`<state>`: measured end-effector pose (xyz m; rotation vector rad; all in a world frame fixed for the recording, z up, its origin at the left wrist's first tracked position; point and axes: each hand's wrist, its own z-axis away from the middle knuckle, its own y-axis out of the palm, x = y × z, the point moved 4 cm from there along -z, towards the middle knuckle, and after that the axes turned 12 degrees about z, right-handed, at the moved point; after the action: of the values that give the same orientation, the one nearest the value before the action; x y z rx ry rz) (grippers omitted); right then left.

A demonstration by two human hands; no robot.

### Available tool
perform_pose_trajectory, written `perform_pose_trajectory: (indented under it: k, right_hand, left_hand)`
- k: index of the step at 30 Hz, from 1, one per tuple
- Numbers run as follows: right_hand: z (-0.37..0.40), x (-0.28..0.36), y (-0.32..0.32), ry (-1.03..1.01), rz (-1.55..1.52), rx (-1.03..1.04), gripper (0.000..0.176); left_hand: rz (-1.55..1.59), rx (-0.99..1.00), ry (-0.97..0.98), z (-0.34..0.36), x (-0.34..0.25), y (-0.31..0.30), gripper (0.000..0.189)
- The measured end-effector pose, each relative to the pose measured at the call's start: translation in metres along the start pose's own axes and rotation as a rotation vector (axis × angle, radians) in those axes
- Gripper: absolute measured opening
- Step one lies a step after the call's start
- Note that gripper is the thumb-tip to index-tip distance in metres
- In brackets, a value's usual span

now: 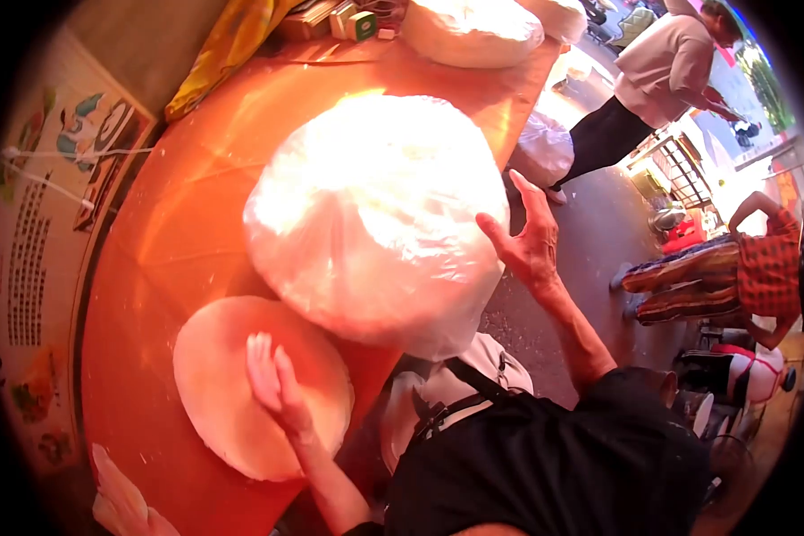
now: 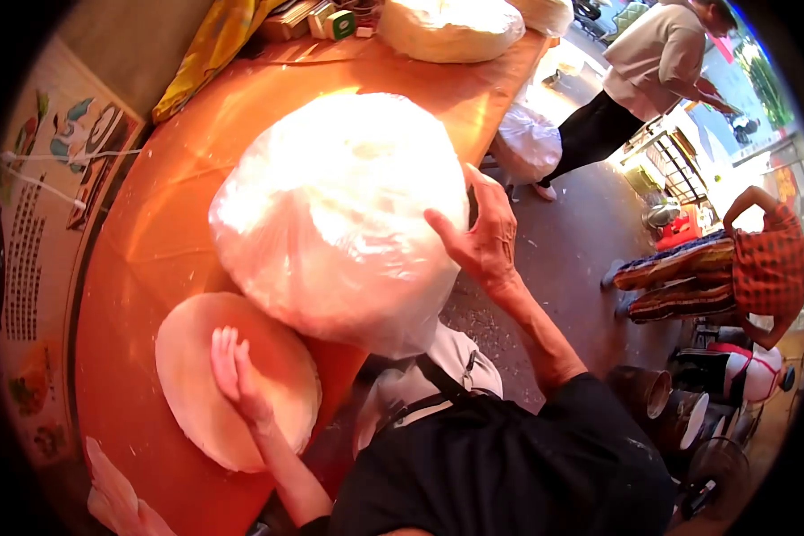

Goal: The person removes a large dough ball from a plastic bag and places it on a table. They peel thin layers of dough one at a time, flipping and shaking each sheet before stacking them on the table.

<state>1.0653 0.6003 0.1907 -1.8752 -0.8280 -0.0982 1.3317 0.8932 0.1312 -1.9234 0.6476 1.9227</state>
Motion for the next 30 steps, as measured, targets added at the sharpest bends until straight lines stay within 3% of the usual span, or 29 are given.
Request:
perform_pose_trajectory:
  k: [2, 4, 6, 7, 11, 14, 20, 23, 27, 30]
  right_hand:
    - [-0.001, -0.043, 0.022, 0.231, -0.09, 0.136, 0.082]
    - [0.003, -0.072, 0.058, 0.358, -0.384, 0.31, 0.089]
    - [-0.001, -0.063, 0.071, 0.266, -0.509, 0.369, 0.091]
    - [-0.004, -0.057, 0.07, 0.332, -0.607, 0.425, 0.092]
    - [-0.006, -0.067, 0.086, 0.489, -0.809, 0.513, 0.088]
    - [-0.016, -0.064, 0.08, 0.475, -0.842, 0.578, 0.086]
    - [-0.022, -0.078, 0.092, 0.438, -0.869, 0.51, 0.083]
    - [-0.047, -0.092, 0.095, 0.46, -0.931, 0.532, 0.08]
    - [-0.107, -0.132, 0.103, 0.522, -1.043, 0.548, 0.076]
    - [-0.157, -0.193, 0.129, 0.496, -1.094, 0.596, 0.074]
  left_hand:
    - [0.081, -0.035, -0.027, -0.036, 0.024, 0.039, 0.057]
    - [0.194, 0.03, -0.215, -0.077, 0.052, 0.055, 0.066]
    - [0.563, 0.071, -0.526, -0.106, 0.105, 0.046, 0.07]
    - [0.471, -0.124, -0.547, -0.086, 0.043, 0.086, 0.073]
    - [0.482, 0.03, -0.485, -0.103, 0.084, 0.058, 0.073]
    - [0.488, -0.141, -0.503, -0.095, 0.06, 0.085, 0.069]
    - [0.605, -0.071, -0.425, -0.092, 0.05, 0.111, 0.063]
    - [0.646, -0.112, -0.492, -0.083, 0.056, 0.121, 0.064]
    - [0.681, -0.179, -0.485, -0.082, 0.076, 0.165, 0.064]
    - [0.574, -0.086, -0.466, -0.092, 0.074, 0.231, 0.064]
